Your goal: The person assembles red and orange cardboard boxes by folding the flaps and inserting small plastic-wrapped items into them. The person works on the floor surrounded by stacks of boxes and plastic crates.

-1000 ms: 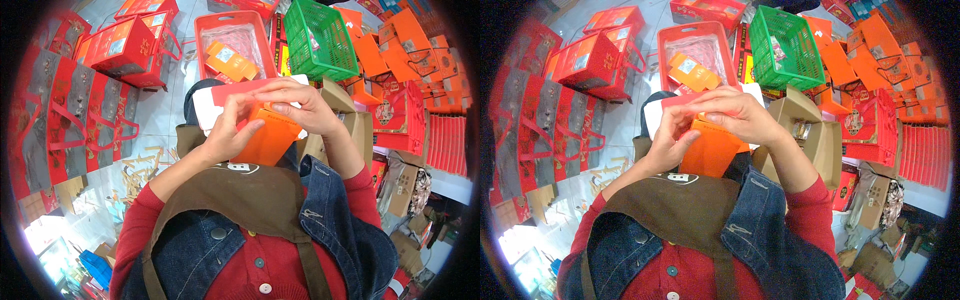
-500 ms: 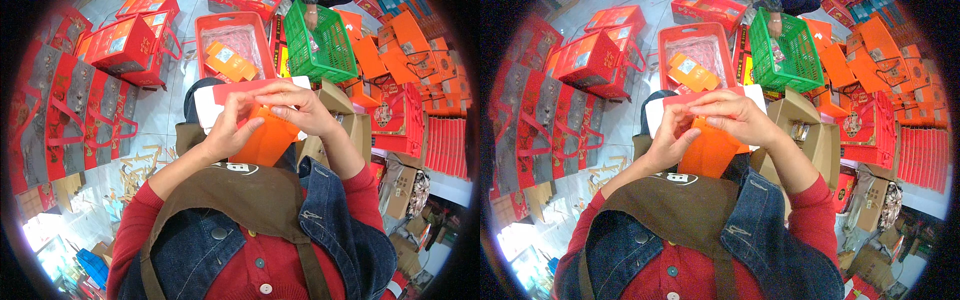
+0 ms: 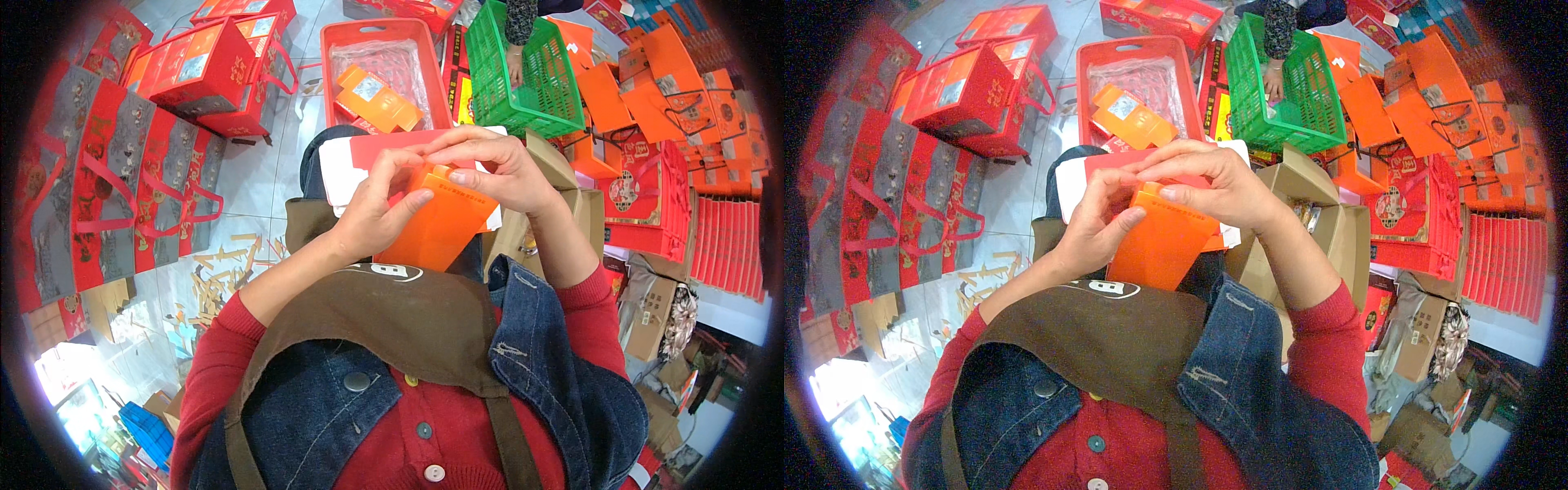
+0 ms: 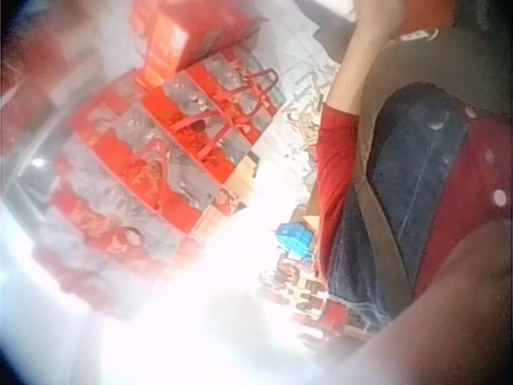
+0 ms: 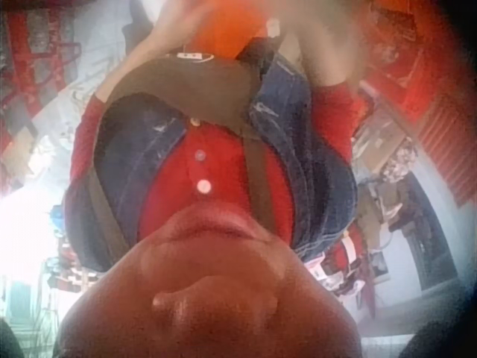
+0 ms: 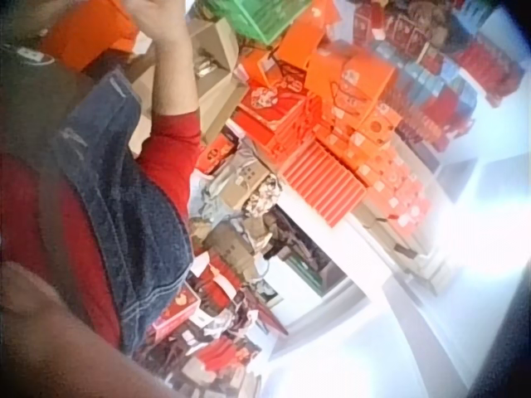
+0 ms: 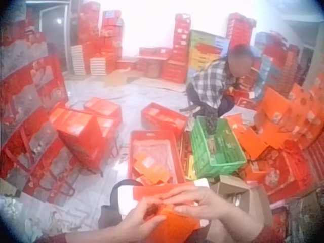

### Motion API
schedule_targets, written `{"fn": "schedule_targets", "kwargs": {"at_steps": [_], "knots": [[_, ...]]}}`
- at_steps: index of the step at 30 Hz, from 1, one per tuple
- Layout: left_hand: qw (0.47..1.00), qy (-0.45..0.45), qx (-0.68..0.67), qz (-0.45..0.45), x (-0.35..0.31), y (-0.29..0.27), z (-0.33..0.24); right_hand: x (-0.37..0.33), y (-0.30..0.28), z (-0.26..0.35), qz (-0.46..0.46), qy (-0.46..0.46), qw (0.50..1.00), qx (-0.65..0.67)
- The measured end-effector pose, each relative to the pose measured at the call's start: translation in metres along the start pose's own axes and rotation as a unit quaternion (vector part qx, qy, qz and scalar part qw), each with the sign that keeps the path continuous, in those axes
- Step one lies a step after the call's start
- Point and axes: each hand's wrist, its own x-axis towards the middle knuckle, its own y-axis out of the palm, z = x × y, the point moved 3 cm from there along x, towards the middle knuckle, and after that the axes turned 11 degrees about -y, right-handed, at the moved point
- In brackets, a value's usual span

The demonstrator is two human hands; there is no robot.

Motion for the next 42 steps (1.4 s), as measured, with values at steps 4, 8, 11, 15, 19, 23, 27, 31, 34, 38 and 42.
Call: {"fn": "schedule_targets", "kwargs": {"at_steps": [4,8,11,15,19,23,27,31,34,38,42], "knots": [[1.000,0.011,0.005,-0.001,0.000,0.000,-0.002,0.001,-0.001,-0.003,0.016,-0.004,1.000,0.005],[1.000,0.001,0.006,0.002,0.001,-0.001,0.002,0.000,0.001,-0.003,0.017,-0.001,1.000,0.018],[1.000,0.008,-0.027,-0.004,0.001,0.000,0.003,-0.001,0.005,-0.005,0.011,-0.003,1.000,0.027],[1.000,-0.017,-0.007,-0.009,0.000,-0.003,0.009,-0.005,0.007,-0.006,0.004,0.006,1.000,-0.022],[0.999,0.016,-0.004,-0.031,0.002,-0.004,0.012,-0.012,0.010,-0.004,-0.040,-0.025,0.992,-0.117],[0.999,0.038,0.027,-0.019,0.002,-0.005,0.005,-0.019,0.013,-0.003,-0.061,-0.019,0.989,-0.137],[0.998,-0.046,-0.042,-0.023,0.005,-0.008,0.003,-0.021,0.018,-0.001,-0.081,-0.014,0.988,-0.132],[0.995,-0.094,-0.027,-0.004,0.008,-0.013,-0.009,-0.023,0.020,0.000,-0.094,0.000,0.985,-0.142],[0.995,-0.095,-0.020,0.007,0.007,-0.013,-0.017,-0.025,0.018,0.002,-0.067,-0.003,0.984,-0.164],[0.995,-0.077,0.061,0.009,0.006,-0.014,-0.020,-0.024,0.023,0.004,-0.087,-0.010,0.982,-0.165],[0.999,0.000,0.049,-0.020,0.004,-0.013,-0.013,-0.025,0.028,0.005,-0.079,-0.028,0.972,-0.220]]}}
